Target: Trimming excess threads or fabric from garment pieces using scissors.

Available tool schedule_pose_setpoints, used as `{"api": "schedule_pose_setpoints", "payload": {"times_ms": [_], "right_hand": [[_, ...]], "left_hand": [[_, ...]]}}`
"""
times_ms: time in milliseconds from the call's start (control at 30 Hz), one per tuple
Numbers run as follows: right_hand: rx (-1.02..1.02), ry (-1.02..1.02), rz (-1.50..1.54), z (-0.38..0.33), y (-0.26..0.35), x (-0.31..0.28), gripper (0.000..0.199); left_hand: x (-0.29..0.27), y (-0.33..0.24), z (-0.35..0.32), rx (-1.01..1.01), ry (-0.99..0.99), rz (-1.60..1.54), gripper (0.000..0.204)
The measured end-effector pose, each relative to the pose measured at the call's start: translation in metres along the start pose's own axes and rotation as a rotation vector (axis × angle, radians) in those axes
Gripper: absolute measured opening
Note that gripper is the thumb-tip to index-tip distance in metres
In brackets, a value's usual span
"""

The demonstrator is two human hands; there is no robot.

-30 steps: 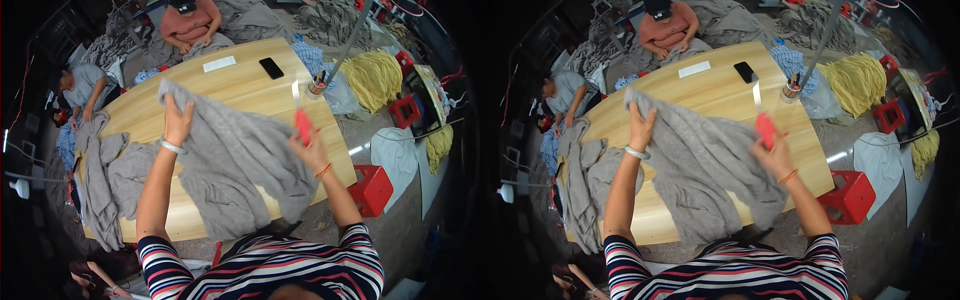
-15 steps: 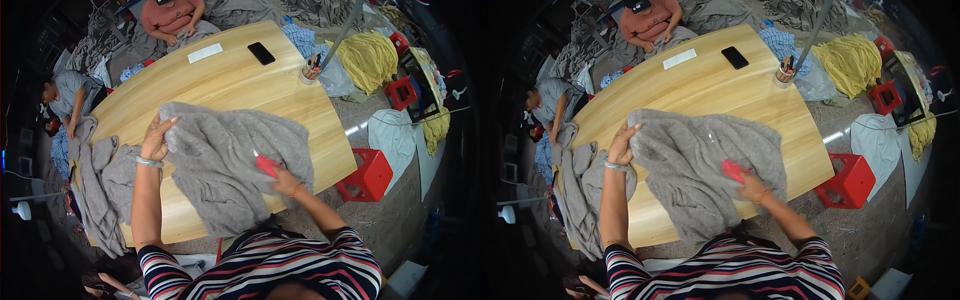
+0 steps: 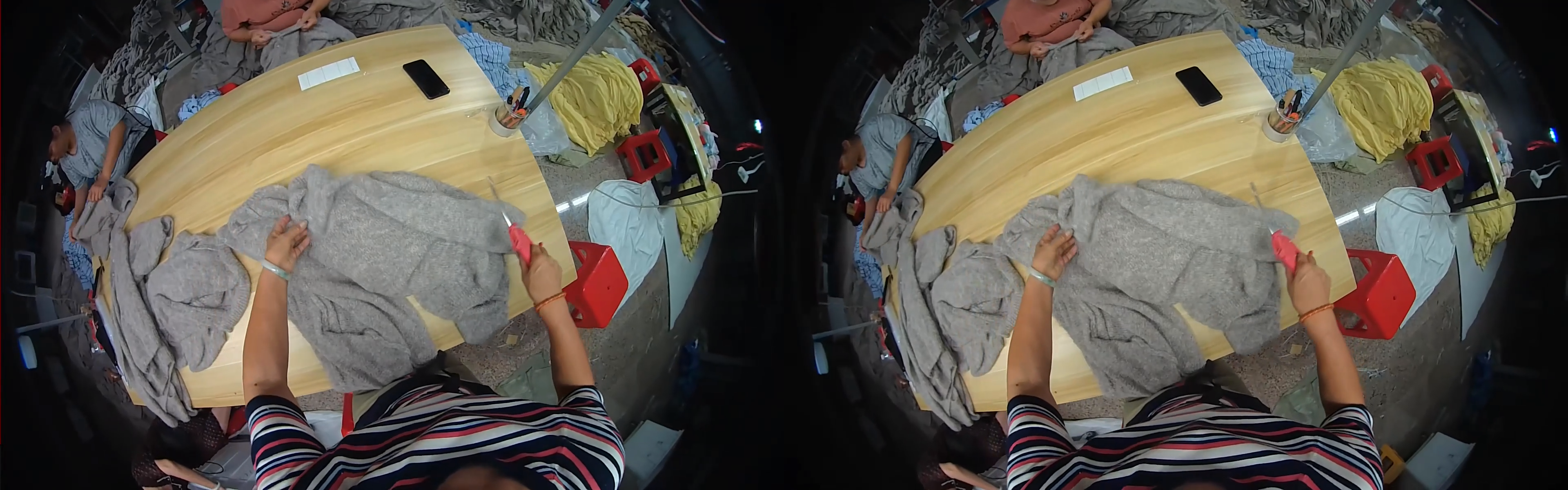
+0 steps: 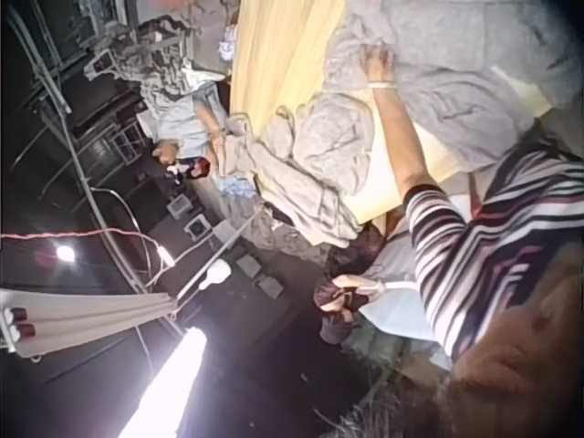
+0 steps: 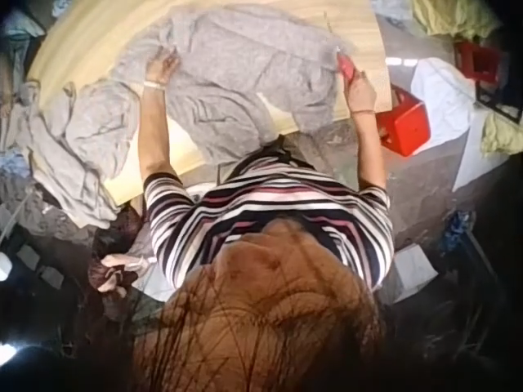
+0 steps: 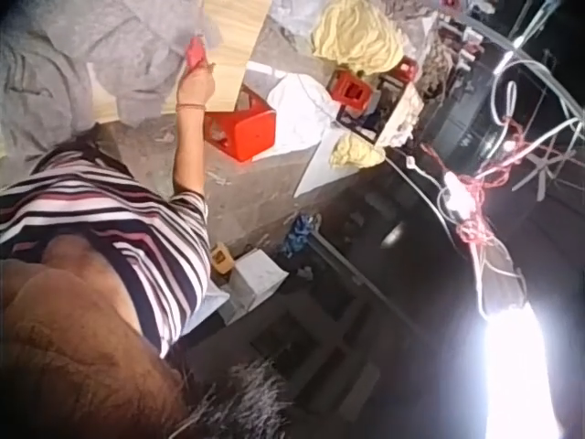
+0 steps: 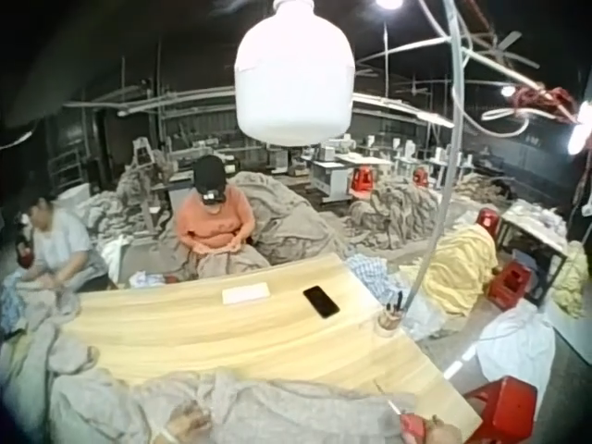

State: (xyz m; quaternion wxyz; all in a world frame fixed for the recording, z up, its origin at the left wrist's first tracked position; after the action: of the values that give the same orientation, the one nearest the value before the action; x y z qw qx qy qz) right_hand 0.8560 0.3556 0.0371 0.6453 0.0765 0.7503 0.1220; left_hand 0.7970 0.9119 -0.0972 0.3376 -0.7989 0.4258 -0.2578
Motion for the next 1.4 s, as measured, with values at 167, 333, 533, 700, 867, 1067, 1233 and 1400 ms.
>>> {"api": "schedule_pose_setpoints", "payload": {"times_ms": [167,333,533,700,867,1067,1233,1400], "right_hand": [[-0.242,-0.171,0.152,-0.037,0.069,-0.005,0.027],[-0.128,0.212,0.509,-0.054,0.103,0.023,0.028],[-0.445,0.148,0.487,-0.054,0.185,0.028,0.041],[-0.367,0.392,0.470,-0.051,0.219,0.049,0.032],[-0.418,0.389,0.317,-0.039,0.232,0.059,0.025],[-0.475,0.370,0.255,-0.012,0.266,0.065,0.023],[-0.476,0.475,0.188,-0.031,0.255,0.062,0.023],[-0.429,0.508,0.261,-0.041,0.257,0.059,0.025]], "left_hand": [[0.022,-0.014,-0.026,0.488,0.026,0.485,0.072],[0.054,-0.047,-0.020,0.631,-0.235,0.854,0.054],[0.034,-0.034,0.043,0.581,-0.156,0.304,0.032],[0.060,-0.017,0.011,0.732,-0.179,0.639,0.020],[0.082,-0.005,-0.032,0.945,-0.054,0.867,0.018],[0.080,-0.004,-0.038,1.126,-0.053,0.976,0.018],[0.070,0.004,-0.024,1.059,-0.089,0.866,0.016],[0.046,0.024,0.013,0.764,-0.108,0.780,0.014]]}}
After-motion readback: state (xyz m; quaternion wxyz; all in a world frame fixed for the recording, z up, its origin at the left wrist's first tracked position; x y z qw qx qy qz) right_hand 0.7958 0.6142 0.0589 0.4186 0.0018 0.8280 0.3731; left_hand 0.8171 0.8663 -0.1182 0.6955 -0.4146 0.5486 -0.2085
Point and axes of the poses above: each hand's wrist, its own z-axis towards the middle knuckle, its own x-axis out of the palm, y = z × x, the point moved 7 cm from there along z, towards the middle knuckle, and after that the axes turned 13 degrees about z, right-handed, at the moved point
